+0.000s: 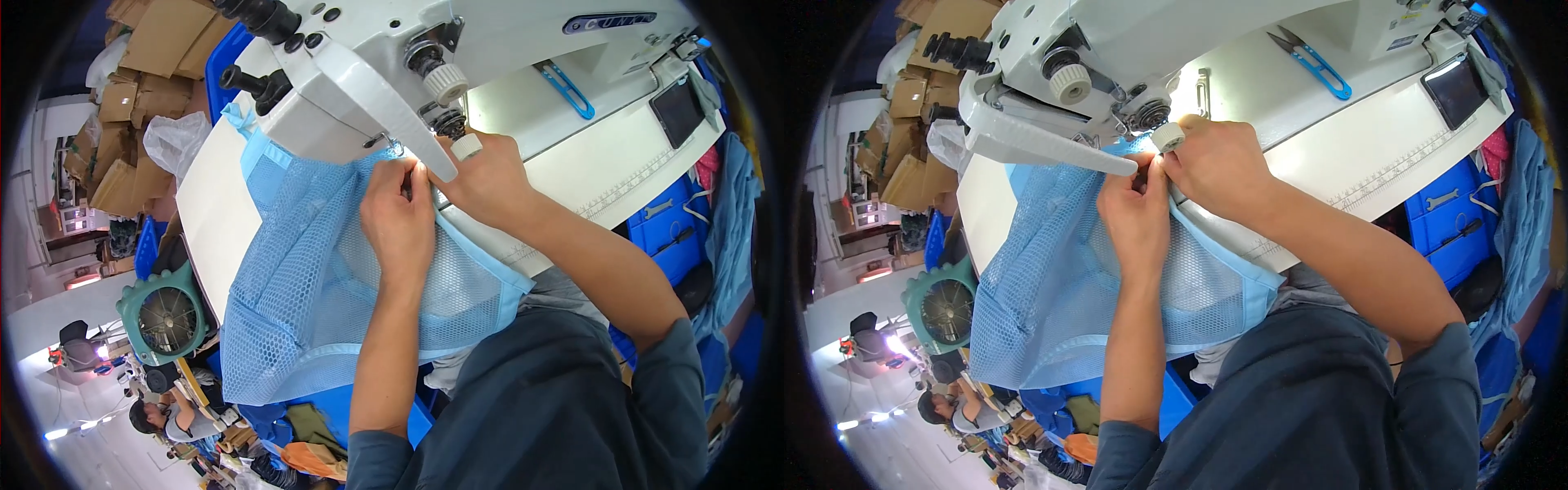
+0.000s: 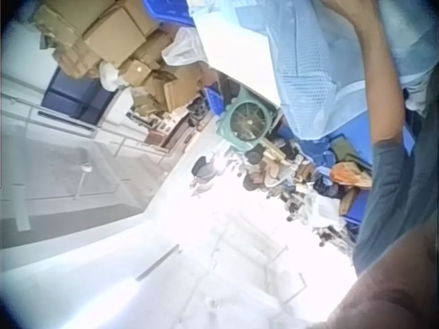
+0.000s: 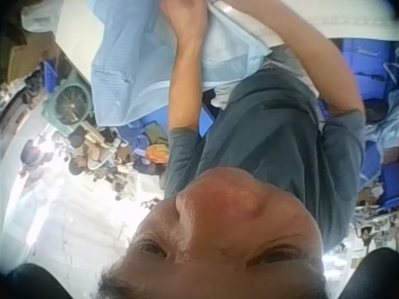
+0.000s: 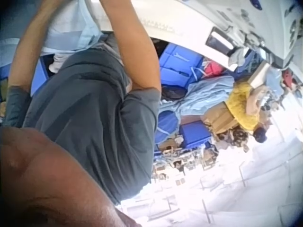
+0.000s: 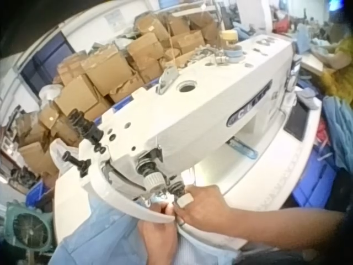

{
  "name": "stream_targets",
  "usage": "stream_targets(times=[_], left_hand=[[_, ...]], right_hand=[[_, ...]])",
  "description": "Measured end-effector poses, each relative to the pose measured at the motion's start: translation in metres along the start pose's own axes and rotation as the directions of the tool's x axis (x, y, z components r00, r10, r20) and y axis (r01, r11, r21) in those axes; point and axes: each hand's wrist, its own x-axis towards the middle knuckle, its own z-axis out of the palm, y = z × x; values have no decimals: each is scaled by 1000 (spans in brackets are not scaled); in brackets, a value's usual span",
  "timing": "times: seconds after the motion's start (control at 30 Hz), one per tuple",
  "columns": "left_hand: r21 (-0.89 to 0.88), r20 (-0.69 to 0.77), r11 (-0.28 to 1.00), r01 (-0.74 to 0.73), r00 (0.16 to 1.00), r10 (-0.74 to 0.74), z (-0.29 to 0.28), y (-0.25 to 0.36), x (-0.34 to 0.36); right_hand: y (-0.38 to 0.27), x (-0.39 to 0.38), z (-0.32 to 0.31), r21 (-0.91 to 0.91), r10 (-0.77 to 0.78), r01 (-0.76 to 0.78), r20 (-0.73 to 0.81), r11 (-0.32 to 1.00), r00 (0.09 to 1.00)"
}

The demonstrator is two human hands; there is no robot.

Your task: Sewing a blue mesh bag using an industrial sewing machine.

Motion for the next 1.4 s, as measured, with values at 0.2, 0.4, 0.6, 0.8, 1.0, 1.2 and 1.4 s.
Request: stream_targets(times=[0.2,0.4,0.6,0.8,1.0,1.2,1.4], left_hand=[[28,-27,1000,13,1000,-12,-1,0,1],[30,-31,999,12,999,-11,1,-1,2],[4,-44,1000,13,999,-13,1,-2,0],[33,-33,996,-85,996,86,-1,-5,-5],[-127,227,991,-51,971,79,-23,-3,0],[149,352,889,-433,863,362,-35,1,12],[508,403,633,-584,811,425,-16,0,-11]], right_hand=[[3,-1,-4,-33,-20,24,95,999,995],[10,-1,1,-73,-93,94,14,993,996],[-1,7,-11,15,134,-140,203,990,970],[-8,18,-25,216,302,-367,281,905,911],[10,26,-19,446,338,-459,327,768,883],[2,50,-41,290,405,-705,653,647,640],[33,6,-17,16,11,-17,286,1000,958]])
